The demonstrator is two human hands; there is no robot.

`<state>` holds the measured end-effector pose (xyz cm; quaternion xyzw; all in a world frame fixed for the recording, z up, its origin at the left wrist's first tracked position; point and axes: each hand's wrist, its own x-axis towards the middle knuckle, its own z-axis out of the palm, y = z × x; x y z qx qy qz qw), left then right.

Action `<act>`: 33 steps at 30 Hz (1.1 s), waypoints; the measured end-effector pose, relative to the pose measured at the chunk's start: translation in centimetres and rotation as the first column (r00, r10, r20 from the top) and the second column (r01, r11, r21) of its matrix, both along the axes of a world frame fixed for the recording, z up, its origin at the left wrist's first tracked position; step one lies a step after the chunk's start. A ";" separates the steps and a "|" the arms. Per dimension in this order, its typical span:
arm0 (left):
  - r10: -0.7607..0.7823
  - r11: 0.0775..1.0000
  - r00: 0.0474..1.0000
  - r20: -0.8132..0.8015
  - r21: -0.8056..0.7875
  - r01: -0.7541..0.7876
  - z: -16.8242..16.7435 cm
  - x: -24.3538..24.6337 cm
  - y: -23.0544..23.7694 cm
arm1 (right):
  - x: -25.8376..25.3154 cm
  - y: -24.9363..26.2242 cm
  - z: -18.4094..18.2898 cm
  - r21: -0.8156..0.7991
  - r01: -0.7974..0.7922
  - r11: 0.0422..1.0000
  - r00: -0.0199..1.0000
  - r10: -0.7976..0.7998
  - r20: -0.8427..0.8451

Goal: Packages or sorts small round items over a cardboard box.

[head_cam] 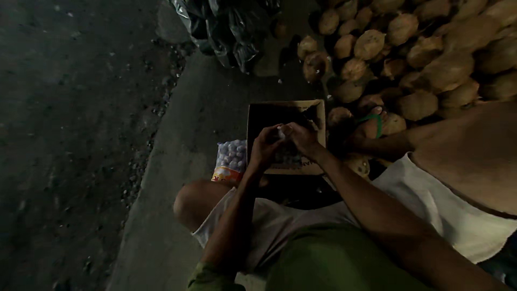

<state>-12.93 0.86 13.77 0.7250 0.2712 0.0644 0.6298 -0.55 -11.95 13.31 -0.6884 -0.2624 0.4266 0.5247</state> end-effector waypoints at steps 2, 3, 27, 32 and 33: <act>0.023 0.998 0.999 0.036 -0.065 -0.021 0.1 0.0 0.2 | -0.1 -0.1 0.8 0.038 0.021 0.999 1.000 -0.021 -0.004; 0.028 0.995 0.998 0.056 -0.098 -0.023 0.1 -0.1 0.3 | 0.1 -0.3 1.3 0.046 0.011 0.999 0.999 -0.009 -0.041; 0.121 0.978 0.973 0.195 -0.192 -0.083 0.0 -0.2 -0.6 | 1.0 -1.0 1.3 0.080 0.042 0.996 0.952 -0.016 -0.305; 0.242 0.885 0.952 0.186 -0.445 -0.138 -0.1 -0.4 -0.4 | 1.7 -1.2 1.3 0.195 -0.058 0.979 0.976 0.097 -0.197; 0.254 0.864 0.952 0.171 -0.482 -0.144 0.3 -0.4 -0.5 | 1.7 -1.2 1.1 0.170 -0.063 0.983 0.992 0.080 -0.098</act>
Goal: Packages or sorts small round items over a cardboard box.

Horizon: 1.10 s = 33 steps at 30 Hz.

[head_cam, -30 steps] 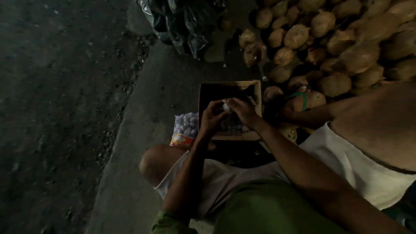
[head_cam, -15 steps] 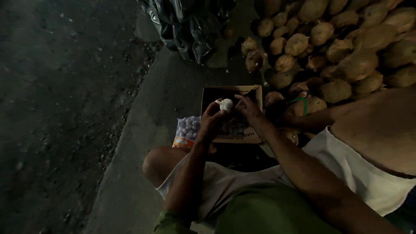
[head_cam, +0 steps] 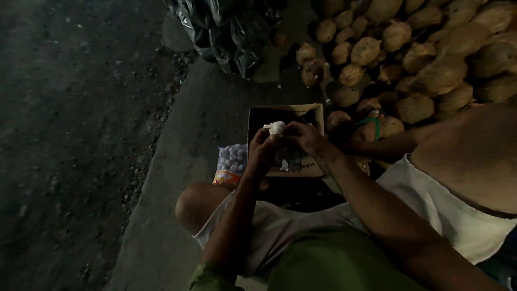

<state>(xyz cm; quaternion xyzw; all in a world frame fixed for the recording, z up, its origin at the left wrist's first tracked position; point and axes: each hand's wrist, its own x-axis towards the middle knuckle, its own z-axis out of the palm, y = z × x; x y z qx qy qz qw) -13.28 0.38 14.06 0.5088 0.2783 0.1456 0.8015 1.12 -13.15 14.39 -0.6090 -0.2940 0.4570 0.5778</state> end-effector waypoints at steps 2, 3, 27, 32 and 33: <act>0.007 0.998 1.000 -0.017 -0.058 -0.008 0.6 0.2 -0.2 | -0.3 0.0 -0.3 -0.050 0.076 0.996 0.993 -0.072 0.092; 0.021 0.998 0.999 -0.036 -0.061 -0.024 0.7 0.3 -0.4 | -0.5 0.0 -0.4 -0.084 0.113 0.990 0.989 -0.104 0.108; -0.196 0.881 0.980 -0.048 0.430 0.197 0.4 0.3 0.4 | -0.6 0.3 1.5 -0.074 0.076 0.994 0.996 -0.078 -0.035; -0.118 0.876 0.980 -0.162 0.447 0.179 0.2 0.2 -0.2 | -1.4 0.7 1.1 -0.052 0.207 0.977 0.975 -0.202 0.087; -0.120 0.891 0.983 -0.141 0.420 0.170 0.2 0.2 -0.3 | -1.4 0.6 1.0 -0.049 0.219 0.975 0.974 -0.215 0.069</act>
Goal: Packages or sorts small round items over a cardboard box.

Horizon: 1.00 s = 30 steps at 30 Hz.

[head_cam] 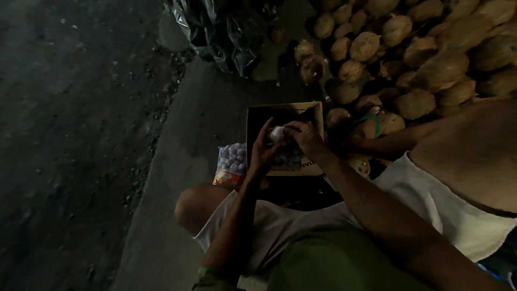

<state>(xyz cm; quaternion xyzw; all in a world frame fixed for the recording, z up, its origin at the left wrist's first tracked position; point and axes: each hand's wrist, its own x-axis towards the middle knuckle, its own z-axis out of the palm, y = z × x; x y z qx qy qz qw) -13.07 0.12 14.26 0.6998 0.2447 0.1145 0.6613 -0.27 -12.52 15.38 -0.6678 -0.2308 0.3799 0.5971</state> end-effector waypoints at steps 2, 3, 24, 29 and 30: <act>0.004 0.996 0.998 0.061 -0.091 0.001 0.0 0.2 0.0 | -0.2 0.0 -0.1 -0.036 0.063 0.997 0.998 -0.063 -0.004; 0.007 0.991 0.995 0.095 -0.137 0.006 0.0 0.3 0.1 | -0.3 0.0 -0.1 -0.072 0.101 0.992 0.995 -0.101 0.005; 0.039 0.990 0.996 0.081 -0.140 -0.027 0.7 -0.1 0.3 | 0.2 0.2 0.1 0.022 -0.070 0.997 0.997 0.070 0.019; 0.028 0.964 0.990 0.140 -0.266 0.010 0.8 -0.1 0.2 | -0.5 0.3 0.0 0.013 0.105 0.994 0.986 -0.106 0.131; 0.022 0.954 0.988 0.150 -0.300 0.025 0.8 -0.1 0.1 | -0.6 0.2 0.0 -0.028 0.134 0.991 0.978 -0.128 0.164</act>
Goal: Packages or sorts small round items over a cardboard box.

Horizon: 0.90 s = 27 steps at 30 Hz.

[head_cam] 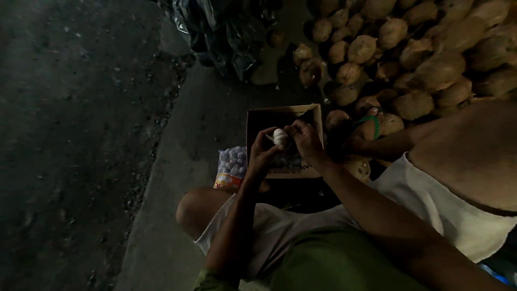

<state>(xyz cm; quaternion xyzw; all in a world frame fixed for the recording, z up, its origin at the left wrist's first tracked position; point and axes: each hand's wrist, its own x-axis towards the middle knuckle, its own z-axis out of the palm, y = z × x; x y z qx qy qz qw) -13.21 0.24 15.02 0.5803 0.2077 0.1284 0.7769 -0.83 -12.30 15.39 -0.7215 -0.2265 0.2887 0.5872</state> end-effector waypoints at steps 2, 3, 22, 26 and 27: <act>-0.011 0.998 1.000 0.007 -0.054 0.012 0.1 0.1 -0.2 | 0.5 -0.2 -0.7 -0.124 0.018 0.992 0.999 -0.013 0.036; -0.012 0.997 1.000 0.008 -0.080 0.012 0.2 0.1 -0.2 | 1.0 -0.2 -1.2 -0.201 -0.002 0.980 0.999 0.011 0.041; -0.064 0.998 0.989 -0.135 0.018 0.067 0.5 -0.1 0.6 | 1.3 -0.3 -0.3 0.177 -0.177 0.968 0.929 0.105 0.356; 0.046 0.984 0.992 -0.114 -0.166 -0.065 -0.4 0.2 0.6 | 0.9 -1.0 0.4 0.125 -0.168 0.978 0.985 0.163 0.054; 0.061 0.963 0.992 -0.109 -0.257 -0.088 -0.4 0.3 0.8 | 0.9 -1.3 0.3 0.102 -0.108 0.989 0.994 0.110 -0.019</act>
